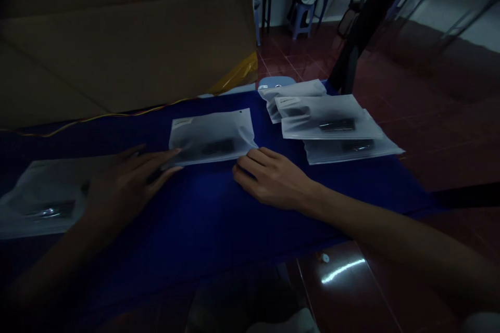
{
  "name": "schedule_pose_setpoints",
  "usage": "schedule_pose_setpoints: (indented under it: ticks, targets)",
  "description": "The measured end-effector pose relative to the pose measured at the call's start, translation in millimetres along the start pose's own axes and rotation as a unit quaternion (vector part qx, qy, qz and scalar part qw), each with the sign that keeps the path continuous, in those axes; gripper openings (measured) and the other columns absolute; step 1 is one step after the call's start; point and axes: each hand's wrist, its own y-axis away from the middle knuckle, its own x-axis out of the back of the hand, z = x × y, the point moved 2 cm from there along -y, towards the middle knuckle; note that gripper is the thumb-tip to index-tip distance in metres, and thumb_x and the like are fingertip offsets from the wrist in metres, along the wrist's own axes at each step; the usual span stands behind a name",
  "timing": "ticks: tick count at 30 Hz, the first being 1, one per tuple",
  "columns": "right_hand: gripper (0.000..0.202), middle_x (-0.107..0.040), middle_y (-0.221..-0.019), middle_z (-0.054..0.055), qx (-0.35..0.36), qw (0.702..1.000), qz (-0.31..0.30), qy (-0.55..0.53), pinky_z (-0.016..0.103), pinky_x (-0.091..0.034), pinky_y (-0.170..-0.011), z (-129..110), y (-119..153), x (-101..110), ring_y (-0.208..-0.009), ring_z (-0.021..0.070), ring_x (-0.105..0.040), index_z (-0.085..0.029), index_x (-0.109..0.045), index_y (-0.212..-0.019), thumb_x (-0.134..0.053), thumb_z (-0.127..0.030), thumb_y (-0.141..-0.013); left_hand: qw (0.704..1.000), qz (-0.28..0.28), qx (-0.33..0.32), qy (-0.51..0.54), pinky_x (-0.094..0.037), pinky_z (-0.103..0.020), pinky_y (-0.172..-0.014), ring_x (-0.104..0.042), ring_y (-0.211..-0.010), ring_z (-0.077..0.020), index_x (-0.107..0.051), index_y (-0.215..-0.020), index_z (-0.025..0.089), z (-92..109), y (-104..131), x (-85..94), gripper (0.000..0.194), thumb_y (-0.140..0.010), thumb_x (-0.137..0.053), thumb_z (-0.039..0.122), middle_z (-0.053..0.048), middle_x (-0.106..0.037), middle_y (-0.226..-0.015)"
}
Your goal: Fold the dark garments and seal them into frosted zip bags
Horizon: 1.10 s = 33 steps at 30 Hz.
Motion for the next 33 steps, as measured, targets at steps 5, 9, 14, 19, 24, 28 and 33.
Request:
schedule_pose_setpoints:
  ticks: [5, 9, 14, 19, 24, 28, 33]
  targets:
    - [0.013, -0.076, -0.097, 0.008, 0.01, 1.0, -0.003, -0.022, 0.032, -0.059, -0.08, -1.7, 2.0, -3.2, -0.087, 0.0182, -0.066, -0.011, -0.074, -0.103, -0.062, -0.011, -0.102, 1.0, -0.006, 0.007, 0.009, -0.059, -0.056, -0.097, -0.073, -0.119, -0.0386, -0.069, -0.14, 0.029, 0.1, -2.1, -0.8, 0.042, -0.104, -0.062, 0.051, -0.008, -0.081, -0.117]
    - [0.012, -0.076, -0.098, 0.008, 0.018, 0.999, -0.008, -0.026, 0.032, -0.058, -0.08, -2.4, 1.9, -3.7, -0.088, 0.0182, -0.067, -0.01, -0.074, -0.104, -0.062, -0.011, -0.102, 1.0, 0.006, -0.002, 0.016, -0.057, -0.057, -0.101, -0.074, -0.115, -0.0376, -0.072, -0.136, 0.026, 0.2, -2.9, -0.8, 0.04, -0.104, -0.063, 0.049, -0.01, -0.082, -0.114]
    - [0.011, -0.076, -0.098, 0.009, 0.025, 0.999, -0.005, -0.039, 0.032, -0.058, -0.077, -3.2, 0.6, -2.8, -0.087, 0.0183, -0.068, -0.01, -0.074, -0.1, -0.063, -0.011, -0.102, 0.999, 0.002, -0.017, 0.044, -0.049, -0.059, -0.115, -0.079, -0.092, -0.0279, -0.069, -0.137, 0.025, 2.6, -6.1, 1.3, 0.041, -0.104, -0.065, 0.048, -0.007, -0.082, -0.105]
    - [0.016, -0.08, -0.107, 0.011, 0.036, 0.998, -0.005, -0.043, 0.033, -0.064, -0.086, -5.4, -0.6, 0.3, -0.095, 0.0192, -0.074, -0.007, -0.074, -0.109, -0.059, -0.007, -0.103, 0.998, 0.024, -0.052, 0.025, -0.043, -0.062, -0.12, -0.079, -0.089, -0.0242, -0.075, -0.119, 0.029, 10.8, -11.6, 10.1, 0.017, -0.105, -0.065, 0.03, -0.002, -0.082, -0.098]
    - [0.032, -0.075, -0.133, 0.017, 0.051, 0.995, -0.047, -0.066, 0.037, -0.062, -0.106, -12.0, -2.2, -2.0, -0.124, 0.0233, -0.072, -0.002, -0.066, -0.134, -0.051, -0.004, -0.105, 0.993, 0.042, -0.112, 0.011, -0.044, -0.063, -0.12, -0.077, -0.093, -0.0235, -0.076, -0.107, 0.024, 20.6, -11.9, 16.9, 0.013, -0.103, -0.066, 0.018, 0.0, -0.082, -0.093]
    - [0.034, -0.072, -0.137, 0.017, 0.053, 0.993, -0.062, -0.084, 0.038, -0.06, -0.11, -15.3, -3.2, -5.7, -0.129, 0.0253, -0.069, -0.001, -0.063, -0.138, -0.05, -0.005, -0.106, 0.992, 0.055, -0.109, 0.007, -0.046, -0.06, -0.117, -0.076, -0.101, -0.0262, -0.075, -0.113, 0.024, 23.9, -10.7, 14.6, 0.013, -0.102, -0.069, 0.022, -0.003, -0.082, -0.103]
    - [0.035, -0.072, -0.138, 0.018, 0.051, 0.992, -0.075, -0.087, 0.04, -0.061, -0.108, -14.5, -2.8, -6.5, -0.129, 0.0271, -0.07, -0.001, -0.063, -0.138, -0.052, -0.005, -0.105, 0.992, 0.062, -0.113, 0.0, -0.051, -0.056, -0.113, -0.076, -0.1, -0.0249, -0.073, -0.12, 0.022, 24.6, -12.3, 11.7, 0.021, -0.1, -0.074, 0.027, -0.005, -0.081, -0.11]
